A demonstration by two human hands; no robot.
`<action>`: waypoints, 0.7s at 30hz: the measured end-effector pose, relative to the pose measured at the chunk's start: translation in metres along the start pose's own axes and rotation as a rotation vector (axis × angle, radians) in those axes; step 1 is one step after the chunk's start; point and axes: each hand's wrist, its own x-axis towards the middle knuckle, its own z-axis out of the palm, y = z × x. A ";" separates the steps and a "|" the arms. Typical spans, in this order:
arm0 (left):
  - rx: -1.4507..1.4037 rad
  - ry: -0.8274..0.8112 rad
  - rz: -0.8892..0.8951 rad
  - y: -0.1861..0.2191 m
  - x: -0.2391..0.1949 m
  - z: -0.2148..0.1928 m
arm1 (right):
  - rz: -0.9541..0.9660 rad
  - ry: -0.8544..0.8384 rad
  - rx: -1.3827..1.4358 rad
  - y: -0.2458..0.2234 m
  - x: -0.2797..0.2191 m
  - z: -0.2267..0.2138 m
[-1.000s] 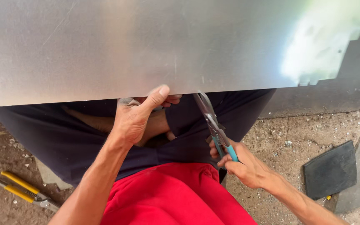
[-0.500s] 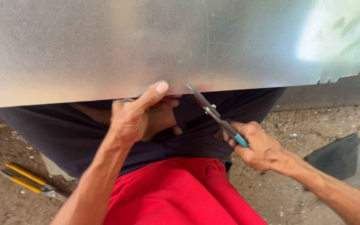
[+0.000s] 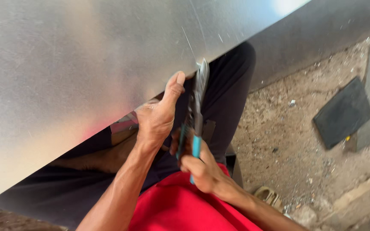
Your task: The person cuts a large metal sheet using snips, making small rectangular notches along the edges and handling small metal scraps on the ground.
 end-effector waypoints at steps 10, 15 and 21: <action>-0.054 0.052 -0.272 0.002 -0.003 -0.001 | -0.251 0.156 -0.200 0.024 0.021 0.017; -0.062 0.057 -0.190 0.010 -0.002 0.001 | 0.208 0.465 -0.265 0.022 0.031 -0.044; -0.381 0.077 -0.382 0.006 0.010 0.056 | -0.424 0.314 -1.180 0.012 -0.019 -0.139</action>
